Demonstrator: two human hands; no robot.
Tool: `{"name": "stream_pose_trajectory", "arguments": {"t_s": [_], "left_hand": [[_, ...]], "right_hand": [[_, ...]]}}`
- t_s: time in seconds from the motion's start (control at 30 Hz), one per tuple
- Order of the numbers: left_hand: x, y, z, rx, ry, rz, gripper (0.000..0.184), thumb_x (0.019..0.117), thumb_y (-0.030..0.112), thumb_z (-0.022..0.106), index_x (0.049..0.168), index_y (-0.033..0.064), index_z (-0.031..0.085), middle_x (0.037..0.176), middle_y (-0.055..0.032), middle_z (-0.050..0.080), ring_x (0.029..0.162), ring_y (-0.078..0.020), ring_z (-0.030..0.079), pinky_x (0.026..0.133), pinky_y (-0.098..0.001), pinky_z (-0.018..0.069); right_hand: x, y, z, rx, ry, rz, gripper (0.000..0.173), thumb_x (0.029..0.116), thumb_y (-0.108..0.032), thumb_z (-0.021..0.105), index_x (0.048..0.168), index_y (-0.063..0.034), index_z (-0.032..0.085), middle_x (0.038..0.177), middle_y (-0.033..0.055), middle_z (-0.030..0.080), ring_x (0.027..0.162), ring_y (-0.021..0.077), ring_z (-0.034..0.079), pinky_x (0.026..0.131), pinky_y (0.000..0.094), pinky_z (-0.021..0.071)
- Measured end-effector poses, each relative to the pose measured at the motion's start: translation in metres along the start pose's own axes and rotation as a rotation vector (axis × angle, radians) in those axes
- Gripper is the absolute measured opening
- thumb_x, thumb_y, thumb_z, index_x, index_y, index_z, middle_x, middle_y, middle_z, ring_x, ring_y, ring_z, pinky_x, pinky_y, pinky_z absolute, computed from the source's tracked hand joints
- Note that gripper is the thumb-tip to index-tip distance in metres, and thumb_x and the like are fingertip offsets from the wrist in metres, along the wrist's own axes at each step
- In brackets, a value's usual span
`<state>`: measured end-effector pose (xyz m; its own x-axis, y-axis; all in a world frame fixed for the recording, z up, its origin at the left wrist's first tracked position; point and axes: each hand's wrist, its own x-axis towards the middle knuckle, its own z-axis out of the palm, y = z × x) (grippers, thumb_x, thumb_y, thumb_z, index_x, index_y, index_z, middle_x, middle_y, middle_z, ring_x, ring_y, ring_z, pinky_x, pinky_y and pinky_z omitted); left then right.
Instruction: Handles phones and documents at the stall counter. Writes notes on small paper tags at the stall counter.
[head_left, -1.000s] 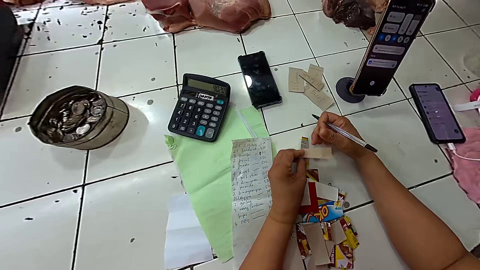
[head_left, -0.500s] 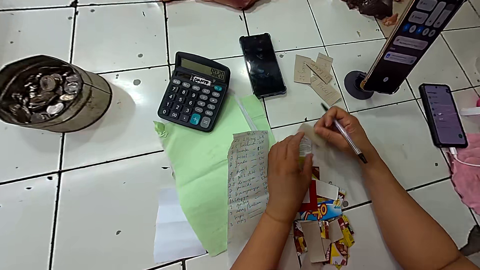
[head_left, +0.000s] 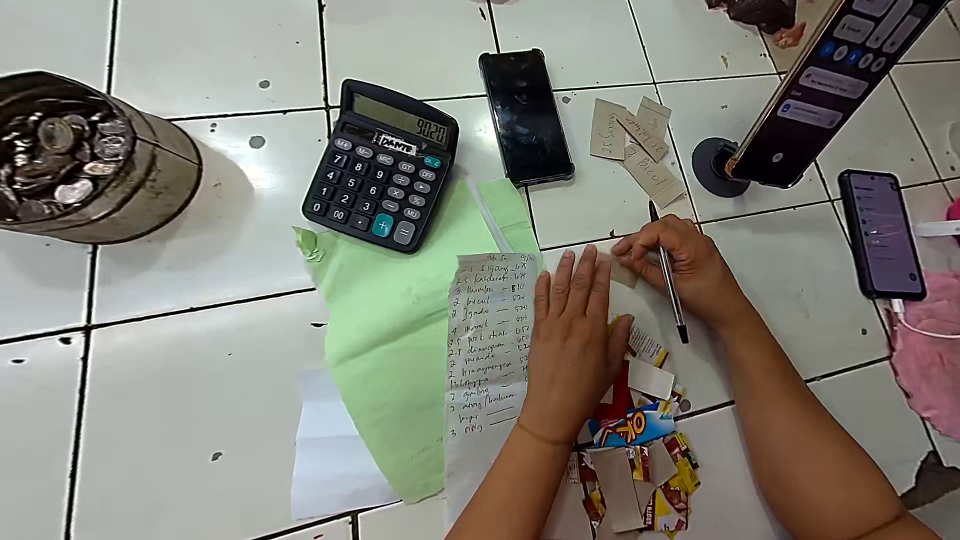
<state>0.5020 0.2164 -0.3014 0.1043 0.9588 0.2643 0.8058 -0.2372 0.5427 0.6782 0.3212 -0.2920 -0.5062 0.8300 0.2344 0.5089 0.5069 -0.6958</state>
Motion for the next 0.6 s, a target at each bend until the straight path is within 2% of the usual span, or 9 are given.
{"name": "stream_pose_trajectory", "arguments": {"t_s": [0.07, 0.13, 0.2, 0.27, 0.33, 0.37, 0.43, 0.5, 0.6], "left_hand": [[-0.001, 0.001, 0.001, 0.038, -0.027, 0.012, 0.045, 0.1019, 0.037, 0.053, 0.134, 0.0106, 0.068, 0.145, -0.0073, 0.061, 0.139, -0.034, 0.053, 0.115, -0.0668, 0.0321], [0.0, 0.002, -0.001, 0.02, -0.045, 0.022, 0.041, 0.1013, 0.04, 0.054, 0.132, 0.0177, 0.071, 0.139, -0.0041, 0.066, 0.136, -0.0342, 0.056, 0.114, -0.0687, 0.032], [-0.001, 0.003, -0.002, 0.019, -0.072, 0.035, 0.043, 0.1008, 0.045, 0.054, 0.133, 0.023, 0.07, 0.135, -0.0057, 0.067, 0.133, -0.0367, 0.056, 0.114, -0.0707, 0.03], [-0.002, 0.004, -0.001, 0.049, -0.099, 0.048, 0.047, 0.1004, 0.051, 0.051, 0.137, 0.0278, 0.067, 0.136, -0.008, 0.066, 0.134, -0.0381, 0.055, 0.114, -0.0722, 0.0272], [-0.003, 0.004, 0.0, 0.075, -0.107, 0.055, 0.047, 0.1008, 0.054, 0.048, 0.139, 0.0319, 0.065, 0.138, -0.0086, 0.065, 0.135, -0.0383, 0.055, 0.113, -0.0725, 0.0266], [-0.003, 0.004, 0.001, 0.078, -0.103, 0.056, 0.048, 0.101, 0.055, 0.047, 0.139, 0.0325, 0.065, 0.138, -0.0088, 0.065, 0.134, -0.0384, 0.055, 0.113, -0.0724, 0.0269], [-0.003, 0.004, 0.001, 0.078, -0.1, 0.054, 0.048, 0.1013, 0.056, 0.046, 0.139, 0.0325, 0.065, 0.139, -0.009, 0.064, 0.135, -0.0388, 0.055, 0.113, -0.0724, 0.0275], [-0.004, 0.004, 0.001, 0.067, -0.104, 0.061, 0.052, 0.1008, 0.058, 0.045, 0.14, 0.0307, 0.065, 0.14, -0.0087, 0.063, 0.135, -0.0385, 0.054, 0.113, -0.0725, 0.0268], [-0.003, 0.003, -0.001, 0.031, -0.117, 0.105, 0.061, 0.0991, 0.064, 0.043, 0.144, 0.0265, 0.061, 0.14, -0.0066, 0.064, 0.133, -0.0372, 0.056, 0.112, -0.0751, 0.026]], "right_hand": [[0.001, 0.001, 0.002, 0.082, 0.043, 0.017, 0.013, 0.089, -0.019, 0.076, 0.094, -0.01, 0.068, 0.105, -0.0003, 0.075, 0.105, 0.0115, 0.065, 0.098, 0.0395, 0.0446], [0.001, 0.002, 0.003, 0.219, 0.149, 0.033, 0.015, 0.0957, -0.026, 0.071, 0.096, -0.0122, 0.064, 0.101, -0.004, 0.073, 0.099, 0.0052, 0.068, 0.091, 0.0263, 0.0555], [0.002, -0.001, 0.003, 0.342, 0.234, 0.01, 0.032, 0.1086, -0.041, 0.047, 0.099, -0.0157, 0.063, 0.096, -0.0091, 0.071, 0.09, 0.0005, 0.067, 0.082, 0.0204, 0.0561], [0.001, -0.007, 0.005, 0.401, 0.234, 0.044, 0.056, 0.1115, -0.049, 0.025, 0.104, -0.0131, 0.068, 0.093, -0.0109, 0.069, 0.084, -0.0025, 0.061, 0.076, 0.017, 0.0505], [0.0, -0.012, 0.009, 0.464, 0.182, 0.105, 0.038, 0.1105, -0.031, 0.033, 0.114, -0.0106, 0.064, 0.093, -0.0095, 0.067, 0.082, -0.0018, 0.061, 0.073, 0.0166, 0.0513], [0.0, -0.016, 0.011, 0.503, 0.172, 0.146, 0.023, 0.1048, -0.019, 0.043, 0.113, -0.0114, 0.062, 0.092, -0.0082, 0.068, 0.081, -0.0006, 0.064, 0.073, 0.017, 0.054], [0.001, -0.019, 0.013, 0.537, 0.184, 0.211, 0.009, 0.0945, -0.009, 0.06, 0.102, -0.0118, 0.064, 0.093, -0.0054, 0.071, 0.078, 0.0011, 0.066, 0.071, 0.0175, 0.0561], [0.0, -0.018, 0.014, 0.553, 0.205, 0.228, 0.01, 0.0889, -0.008, 0.069, 0.096, -0.0126, 0.063, 0.094, -0.0042, 0.072, 0.079, 0.002, 0.067, 0.07, 0.0177, 0.0567], [0.0, -0.014, 0.016, 0.611, 0.256, 0.205, 0.014, 0.0869, -0.004, 0.065, 0.086, -0.0167, 0.059, 0.089, -0.0054, 0.071, 0.072, 0.001, 0.066, 0.063, 0.016, 0.0552]]}}
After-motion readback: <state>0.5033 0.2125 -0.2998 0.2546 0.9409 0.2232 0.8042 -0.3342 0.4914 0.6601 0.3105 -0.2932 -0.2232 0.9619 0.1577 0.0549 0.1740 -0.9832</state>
